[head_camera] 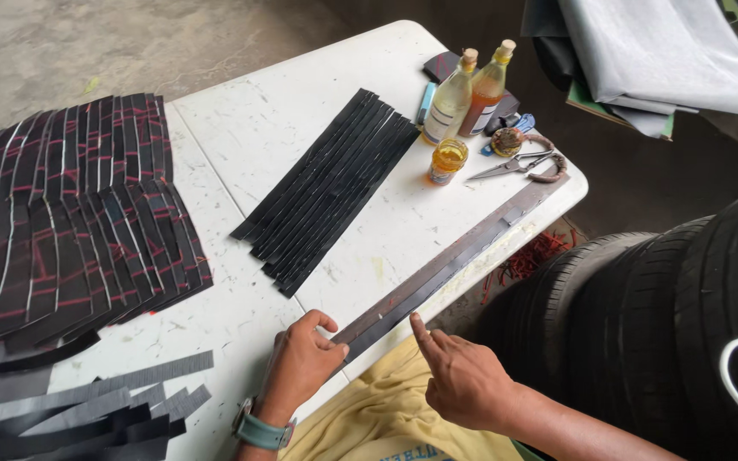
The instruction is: The person repeatedly applies a yellow adhesive from a small jar onto long black fabric strips using a finger, then places each coated strip onto a growing stack on the table. The process is repeated for multiple strips throughout the clip.
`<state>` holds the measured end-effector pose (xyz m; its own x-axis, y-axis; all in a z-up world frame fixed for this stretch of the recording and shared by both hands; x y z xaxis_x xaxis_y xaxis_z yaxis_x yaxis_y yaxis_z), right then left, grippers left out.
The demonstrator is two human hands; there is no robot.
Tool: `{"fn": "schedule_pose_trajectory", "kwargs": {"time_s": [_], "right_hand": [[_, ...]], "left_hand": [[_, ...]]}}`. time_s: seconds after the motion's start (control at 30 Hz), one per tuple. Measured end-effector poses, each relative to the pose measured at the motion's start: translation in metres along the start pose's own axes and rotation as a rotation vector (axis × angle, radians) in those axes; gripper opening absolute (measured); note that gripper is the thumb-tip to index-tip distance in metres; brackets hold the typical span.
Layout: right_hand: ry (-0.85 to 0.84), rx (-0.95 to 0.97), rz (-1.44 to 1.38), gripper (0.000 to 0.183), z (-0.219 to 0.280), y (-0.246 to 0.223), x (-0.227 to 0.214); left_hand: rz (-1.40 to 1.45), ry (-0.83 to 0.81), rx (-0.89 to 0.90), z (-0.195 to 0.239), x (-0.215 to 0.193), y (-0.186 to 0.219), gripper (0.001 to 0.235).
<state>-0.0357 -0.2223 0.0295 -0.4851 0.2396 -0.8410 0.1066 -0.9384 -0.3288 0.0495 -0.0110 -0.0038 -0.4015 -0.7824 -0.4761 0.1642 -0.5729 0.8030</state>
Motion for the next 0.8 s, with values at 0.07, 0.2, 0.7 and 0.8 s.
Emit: {"fn": "schedule_pose_trajectory", "kwargs": {"time_s": [0.07, 0.2, 0.7, 0.8], "right_hand": [[-0.048, -0.016, 0.046, 0.095, -0.002, -0.009, 0.006], [-0.132, -0.05, 0.158, 0.093, -0.008, -0.022, 0.02], [-0.196, -0.164, 0.401, 0.078, -0.015, -0.057, 0.03], [-0.13, -0.189, 0.359, 0.075, -0.014, -0.067, 0.033]], "left_hand": [[-0.02, 0.002, 0.009, -0.002, 0.0, 0.002, 0.031], [-0.088, -0.01, -0.002, -0.005, 0.002, 0.001, 0.032], [-0.15, -0.063, -0.056, -0.006, 0.001, 0.004, 0.03], [-0.146, -0.07, -0.052, -0.006, 0.001, 0.005, 0.031]]}}
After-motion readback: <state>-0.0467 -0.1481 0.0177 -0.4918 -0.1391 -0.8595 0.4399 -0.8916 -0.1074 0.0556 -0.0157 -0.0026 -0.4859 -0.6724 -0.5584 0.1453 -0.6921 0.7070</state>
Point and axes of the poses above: each hand's wrist, its own z-axis away from the middle knuckle, its own x-axis out of the palm, y = z × x, the point moved 6 cm from there along -z, towards the middle knuckle, and after that the axes turned 2 degrees about -x, right-handed, at the moved point
